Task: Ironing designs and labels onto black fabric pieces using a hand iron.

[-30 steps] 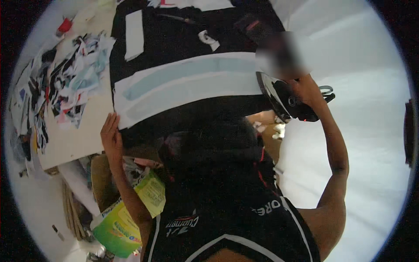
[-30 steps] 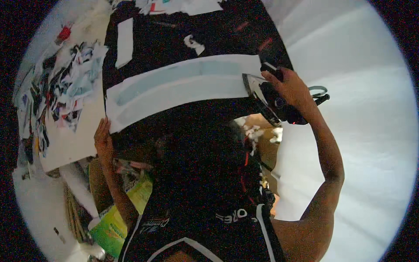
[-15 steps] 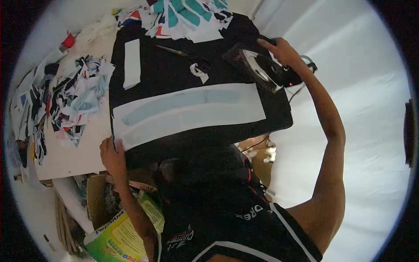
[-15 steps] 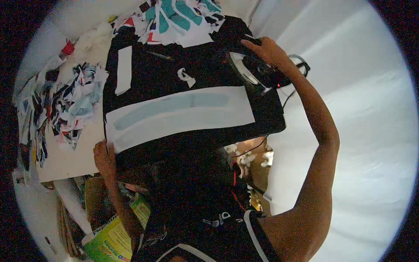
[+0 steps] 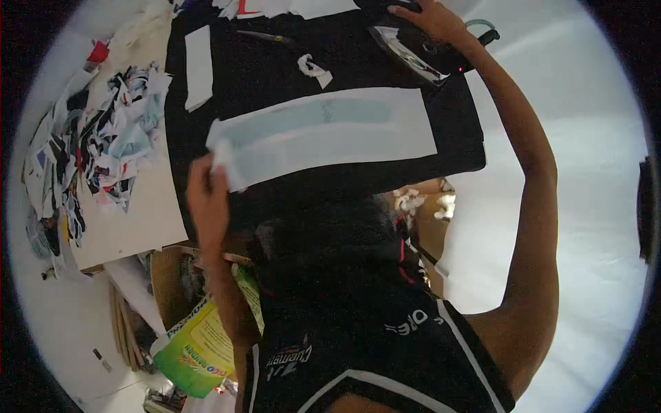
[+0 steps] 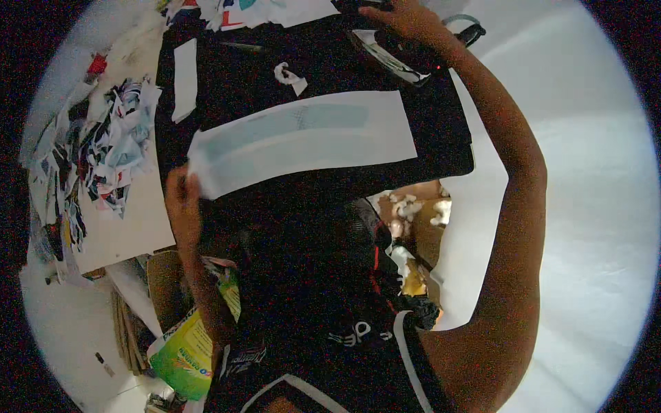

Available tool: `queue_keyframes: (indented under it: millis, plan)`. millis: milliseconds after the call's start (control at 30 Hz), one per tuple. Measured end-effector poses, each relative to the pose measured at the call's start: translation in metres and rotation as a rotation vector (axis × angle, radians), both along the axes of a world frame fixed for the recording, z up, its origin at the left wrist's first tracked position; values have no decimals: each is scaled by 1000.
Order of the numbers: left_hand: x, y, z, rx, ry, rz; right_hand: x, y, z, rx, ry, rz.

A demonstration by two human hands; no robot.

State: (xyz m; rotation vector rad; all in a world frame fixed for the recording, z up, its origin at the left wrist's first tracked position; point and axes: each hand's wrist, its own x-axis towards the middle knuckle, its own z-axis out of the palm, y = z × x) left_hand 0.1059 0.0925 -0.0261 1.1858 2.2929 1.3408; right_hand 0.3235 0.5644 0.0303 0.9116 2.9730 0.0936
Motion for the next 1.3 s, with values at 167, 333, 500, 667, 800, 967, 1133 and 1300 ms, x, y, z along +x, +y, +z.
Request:
queue_keyframes:
  millis: [167,333,500,667,800,967,1133,1300]
  plan:
    - [81,109,14,67,-215,-465,-2,-25,13,-62,29,-125]
    - [139,167,9,178,-212,-710,0,-35,26,-177,201,-322]
    - [103,149,-2,-97,229,-512,0,-47,42,-245,133,-364]
    - [79,124,-25,-483,450,101,0,-17,5,-143,243,-220]
    - [71,122,-33,-430,261,-42,5,-19,9,-216,276,-263]
    - [83,134,-23,-365,31,-77,3,-30,15,-198,251,-350]
    - [85,140,-34,-431,167,-29,1,-30,13,-182,252,-352]
    - [83,138,-36,-426,112,-66,1,-30,14,-145,274,-340]
